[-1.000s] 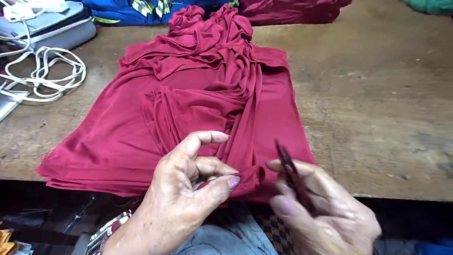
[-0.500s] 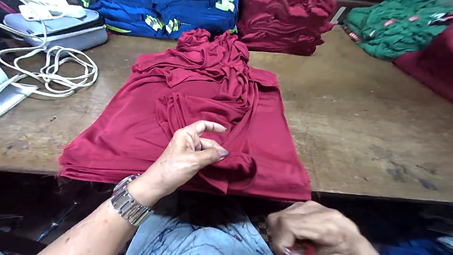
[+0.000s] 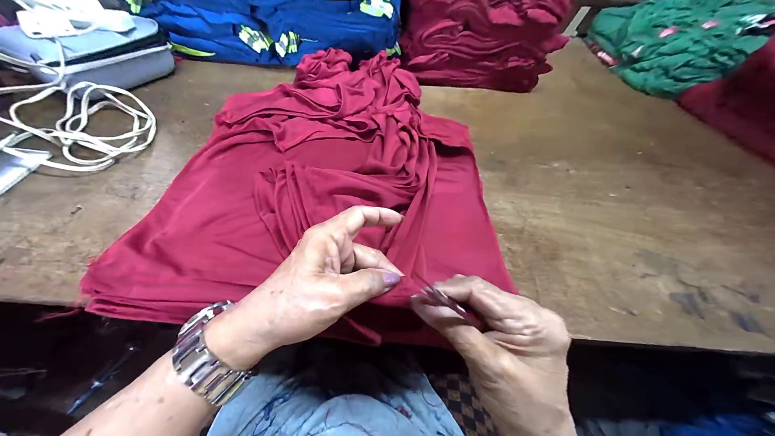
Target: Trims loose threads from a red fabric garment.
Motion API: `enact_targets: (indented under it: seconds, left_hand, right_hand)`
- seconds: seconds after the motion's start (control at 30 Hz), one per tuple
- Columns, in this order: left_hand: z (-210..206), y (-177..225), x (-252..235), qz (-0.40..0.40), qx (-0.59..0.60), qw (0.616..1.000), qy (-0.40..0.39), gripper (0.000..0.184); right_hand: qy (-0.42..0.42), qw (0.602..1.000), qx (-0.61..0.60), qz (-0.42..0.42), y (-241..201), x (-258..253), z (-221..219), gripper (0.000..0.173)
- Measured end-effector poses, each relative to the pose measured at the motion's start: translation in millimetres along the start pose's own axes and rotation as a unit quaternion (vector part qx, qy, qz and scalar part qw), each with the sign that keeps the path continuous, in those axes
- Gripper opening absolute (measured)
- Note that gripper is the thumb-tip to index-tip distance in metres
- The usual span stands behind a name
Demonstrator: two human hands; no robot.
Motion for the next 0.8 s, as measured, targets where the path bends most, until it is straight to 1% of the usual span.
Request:
enact_targets:
  seconds: [0.03,0.1,0.13,0.2,0.23,0.27,0.33,0.4,0.43,0.5,0.57,0.6,0.63,0.7,0.73,0.77,0.8]
  left_hand:
    - [0.6,-1.1,-0.6,0.004,-0.007,1.0,0.002,0.052]
    - [4.1,-3.8,-0.7,0.017,-0.022,1.0,0.007,0.05]
    - [6.3,-5.1,-0.7,0.023,-0.025,0.999,0.008,0.05]
    - [9.4,-6.2,-1.8,0.031,-0.019,0.999,0.005,0.052]
    - [10.0,-6.0,-2.9,0.035,-0.013,0.999,0.004,0.053]
    - [9.9,-5.6,-4.3,0.037,-0.008,0.999,0.004,0.053]
    - [8.8,-5.1,-6.6,0.033,-0.003,0.999,-0.002,0.053]
    - [5.6,-4.3,-7.3,0.029,0.002,0.999,-0.014,0.054]
    - [3.9,-3.7,-7.0,0.028,0.003,0.999,-0.019,0.055]
    - [0.9,-2.6,-4.8,0.032,-0.009,0.999,-0.026,0.055]
    - [0.0,-3.5,-3.1,0.04,-0.013,0.999,-0.029,0.053]
    - [0.9,-4.1,-2.3,0.041,-0.015,0.999,-0.03,0.053]
    - [2.3,-4.8,-1.6,0.04,-0.019,0.999,-0.03,0.052]
    - [3.9,-5.8,-2.3,0.036,-0.014,0.999,-0.026,0.052]
    - [4.2,-6.3,-4.2,0.034,-0.007,0.999,-0.023,0.052]
    - [4.4,-6.7,-5.4,0.035,0.0,0.999,-0.022,0.052]
    - [4.1,-7.0,-5.7,0.036,0.005,0.999,-0.02,0.052]
  right_hand:
    - [0.007,0.999,-0.032,-0.011,3.2,-0.3,3.2,0.005]
    - [0.02,0.989,-0.125,-0.071,6.7,-1.2,13.9,0.004]
    - [0.003,0.983,-0.163,-0.086,6.7,-1.4,20.8,0.003]
    - [-0.08,0.978,-0.18,-0.072,5.8,0.0,32.5,0.006]
    - [-0.116,0.978,-0.164,-0.054,4.3,2.2,34.1,0.01]
    - [-0.128,0.982,-0.137,-0.033,2.9,4.5,31.9,0.012]
    - [-0.084,0.994,-0.07,-0.007,1.0,5.9,19.0,0.016]
    - [-0.027,0.999,-0.03,-0.003,0.3,4.1,5.4,0.028]
    - [-0.007,1.0,-0.015,0.002,0.5,3.0,0.4,0.027]
    - [0.003,0.999,0.009,0.031,1.5,1.3,-4.1,0.015]
    - [-0.033,0.998,-0.009,0.046,2.1,1.4,-1.0,0.004]
    - [-0.075,0.996,-0.037,0.04,2.8,2.7,2.6,0.004]
    - [-0.13,0.989,-0.069,0.028,3.5,4.9,7.2,0.011]
    - [-0.234,0.962,-0.14,-0.007,2.1,10.0,17.2,0.022]
    - [-0.264,0.953,-0.151,-0.018,1.0,12.1,22.1,0.026]
    - [-0.262,0.955,-0.137,-0.025,0.4,14.7,26.9,0.027]
    - [-0.23,0.968,-0.1,-0.029,0.0,18.0,30.6,0.024]
Point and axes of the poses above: each hand's wrist, its own x-axis away from the middle knuckle, its own z-axis out of the back of the hand, y = z × x, the point moved 3 cm from there along -x, towards the middle knuckle, and after that the axes turned 7 degrees about y, right-handed, at the moved point
